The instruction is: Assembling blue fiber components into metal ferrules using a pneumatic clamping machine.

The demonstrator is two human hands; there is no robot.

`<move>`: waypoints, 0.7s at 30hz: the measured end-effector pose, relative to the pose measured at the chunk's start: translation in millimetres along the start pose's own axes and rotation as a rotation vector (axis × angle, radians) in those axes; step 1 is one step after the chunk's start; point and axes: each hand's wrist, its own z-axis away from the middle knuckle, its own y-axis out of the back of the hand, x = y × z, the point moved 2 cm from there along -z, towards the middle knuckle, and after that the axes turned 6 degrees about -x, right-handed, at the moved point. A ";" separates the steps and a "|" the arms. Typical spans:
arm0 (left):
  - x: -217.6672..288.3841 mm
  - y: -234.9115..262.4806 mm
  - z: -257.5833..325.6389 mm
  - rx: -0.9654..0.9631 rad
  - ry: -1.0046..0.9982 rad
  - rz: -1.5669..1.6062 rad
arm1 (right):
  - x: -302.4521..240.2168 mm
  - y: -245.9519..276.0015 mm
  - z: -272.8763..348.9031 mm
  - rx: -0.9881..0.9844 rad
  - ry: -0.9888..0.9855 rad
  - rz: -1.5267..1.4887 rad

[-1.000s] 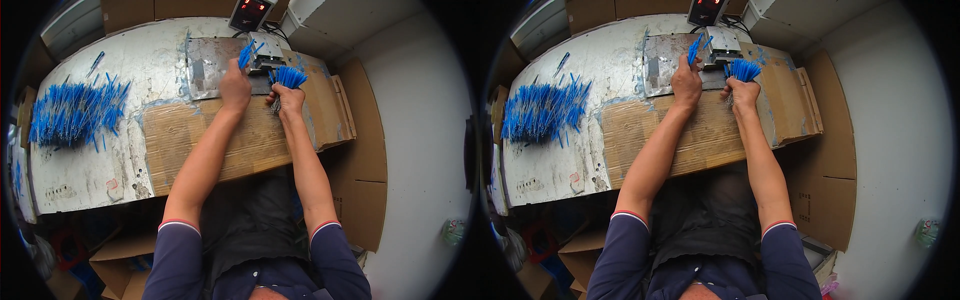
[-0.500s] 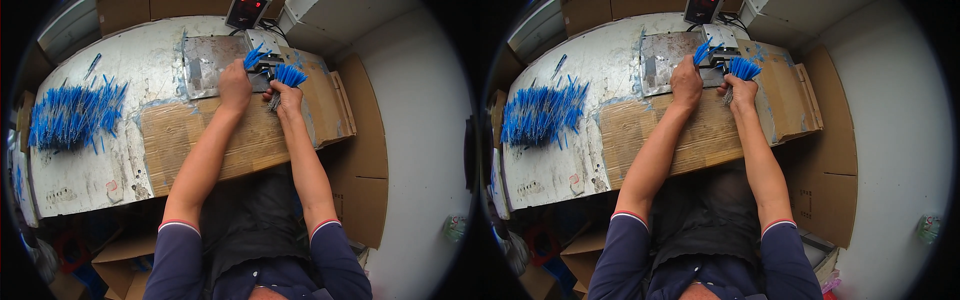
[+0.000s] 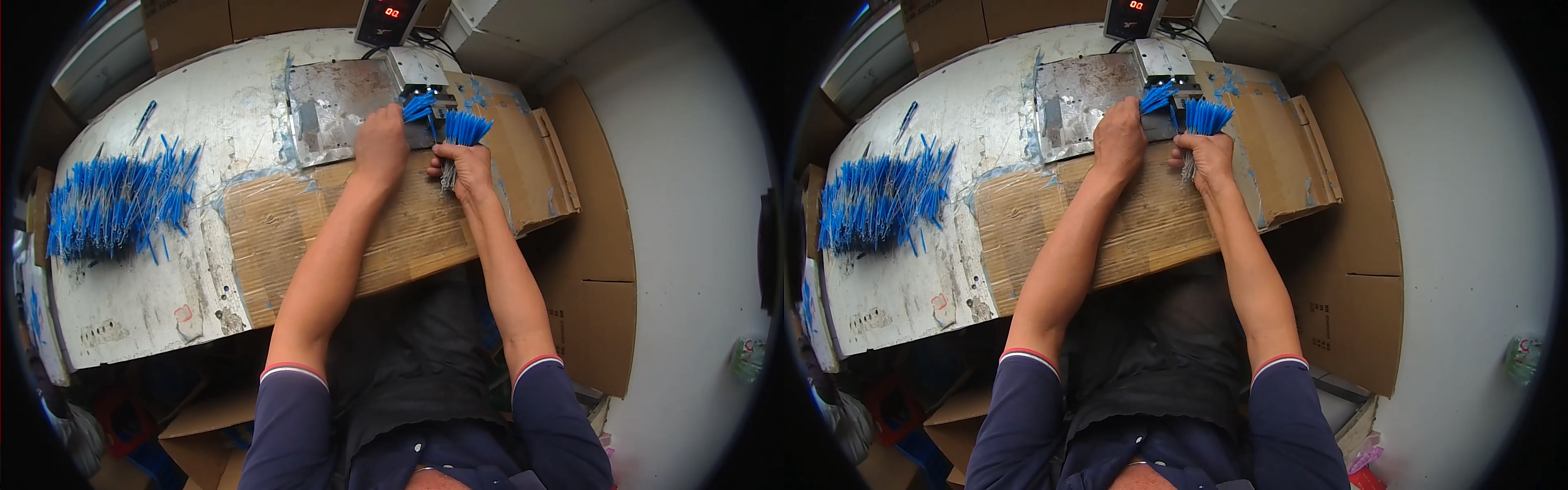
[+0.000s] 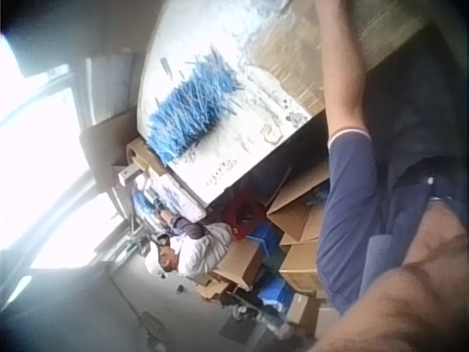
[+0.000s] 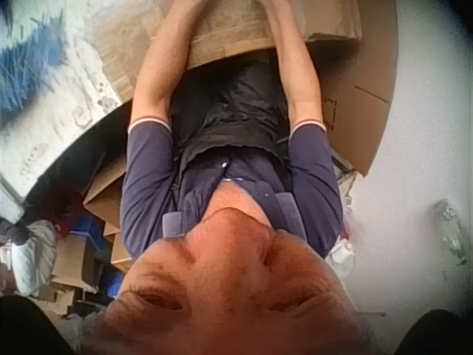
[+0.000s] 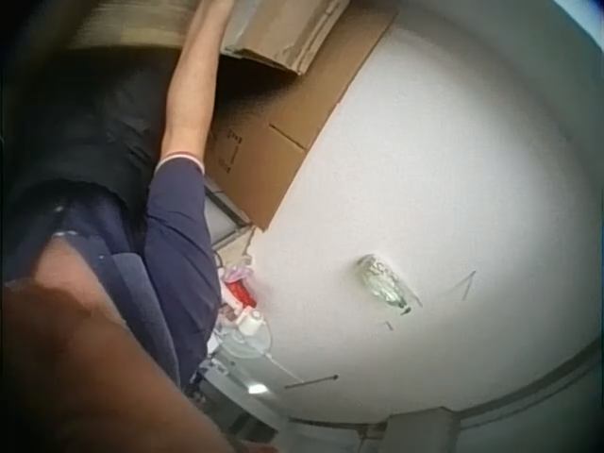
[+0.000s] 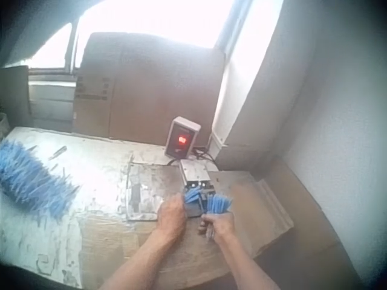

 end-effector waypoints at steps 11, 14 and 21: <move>-4.9 -8.6 -1.4 -0.039 0.051 -0.149 | -4.8 -11.6 -3.0 0.059 -0.064 -0.014; -3.9 -3.5 -1.6 -0.004 0.109 -0.147 | -7.4 -12.9 -7.8 0.096 -0.074 -0.012; -10.2 -0.5 -3.0 0.149 0.189 -0.001 | -8.4 -19.1 -19.6 0.143 -0.068 0.024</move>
